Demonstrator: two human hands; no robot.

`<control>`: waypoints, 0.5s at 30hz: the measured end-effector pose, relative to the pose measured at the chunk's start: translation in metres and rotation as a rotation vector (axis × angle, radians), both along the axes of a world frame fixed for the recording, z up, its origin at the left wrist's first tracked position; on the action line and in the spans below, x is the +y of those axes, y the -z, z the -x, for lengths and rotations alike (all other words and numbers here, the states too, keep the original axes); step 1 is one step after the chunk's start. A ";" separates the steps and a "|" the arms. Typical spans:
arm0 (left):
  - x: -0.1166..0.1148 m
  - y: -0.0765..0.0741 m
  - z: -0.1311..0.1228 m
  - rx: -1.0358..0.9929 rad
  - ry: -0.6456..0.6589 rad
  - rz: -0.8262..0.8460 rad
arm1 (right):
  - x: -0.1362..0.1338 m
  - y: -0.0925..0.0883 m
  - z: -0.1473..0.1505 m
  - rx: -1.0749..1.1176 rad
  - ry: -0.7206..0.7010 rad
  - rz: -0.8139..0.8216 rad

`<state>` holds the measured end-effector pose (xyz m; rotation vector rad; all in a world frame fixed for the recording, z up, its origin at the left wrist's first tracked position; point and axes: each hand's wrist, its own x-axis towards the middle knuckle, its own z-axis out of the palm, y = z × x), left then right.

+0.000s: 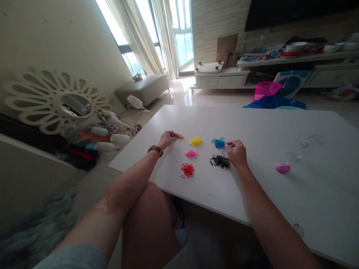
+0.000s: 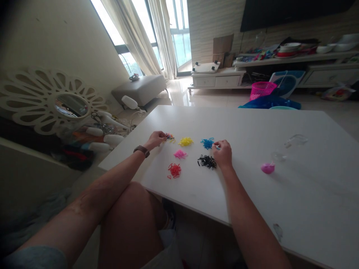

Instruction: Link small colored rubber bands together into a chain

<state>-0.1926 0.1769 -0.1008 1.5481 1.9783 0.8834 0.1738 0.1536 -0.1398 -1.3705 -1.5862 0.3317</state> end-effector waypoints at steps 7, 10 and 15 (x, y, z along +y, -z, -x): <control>-0.007 0.004 -0.017 0.076 0.086 0.000 | 0.000 0.000 0.000 -0.003 -0.002 0.006; -0.006 0.002 -0.023 0.113 0.101 0.011 | -0.001 0.000 0.000 -0.002 -0.002 0.012; -0.004 -0.006 -0.014 -0.060 0.022 0.068 | 0.000 0.000 0.000 0.001 -0.008 0.012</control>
